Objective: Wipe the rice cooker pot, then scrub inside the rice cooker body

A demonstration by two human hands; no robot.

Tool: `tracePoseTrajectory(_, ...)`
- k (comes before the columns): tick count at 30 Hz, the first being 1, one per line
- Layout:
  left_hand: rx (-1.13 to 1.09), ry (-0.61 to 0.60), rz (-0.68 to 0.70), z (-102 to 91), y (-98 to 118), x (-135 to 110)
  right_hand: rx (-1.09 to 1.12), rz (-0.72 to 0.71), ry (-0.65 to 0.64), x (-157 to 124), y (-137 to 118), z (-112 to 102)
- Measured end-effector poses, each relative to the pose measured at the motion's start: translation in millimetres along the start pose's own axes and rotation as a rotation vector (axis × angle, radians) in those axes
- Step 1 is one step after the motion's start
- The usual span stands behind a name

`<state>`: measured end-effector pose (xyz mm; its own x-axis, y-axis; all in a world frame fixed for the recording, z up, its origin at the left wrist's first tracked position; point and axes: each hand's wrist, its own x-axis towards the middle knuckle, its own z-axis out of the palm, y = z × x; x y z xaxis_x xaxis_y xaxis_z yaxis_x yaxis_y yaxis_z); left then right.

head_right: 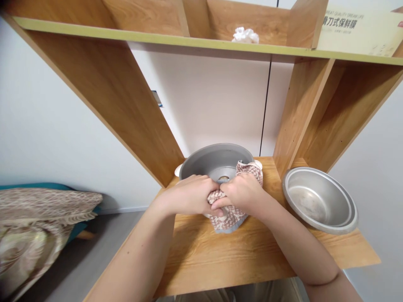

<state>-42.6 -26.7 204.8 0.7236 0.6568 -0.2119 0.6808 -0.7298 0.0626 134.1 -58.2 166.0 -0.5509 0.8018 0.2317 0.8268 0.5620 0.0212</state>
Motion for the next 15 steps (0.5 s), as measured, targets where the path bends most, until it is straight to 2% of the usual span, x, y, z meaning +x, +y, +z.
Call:
tracePoseTrajectory(7, -0.024, -0.005, -0.017, -2.0, 0, -1, 0.068, -0.094, -0.003, -3, 20, -7)
tracePoseTrajectory(15, -0.021, -0.001, -0.008, -1.5, 2, 0, -0.024, -0.023, -0.032, -1, 10, -7)
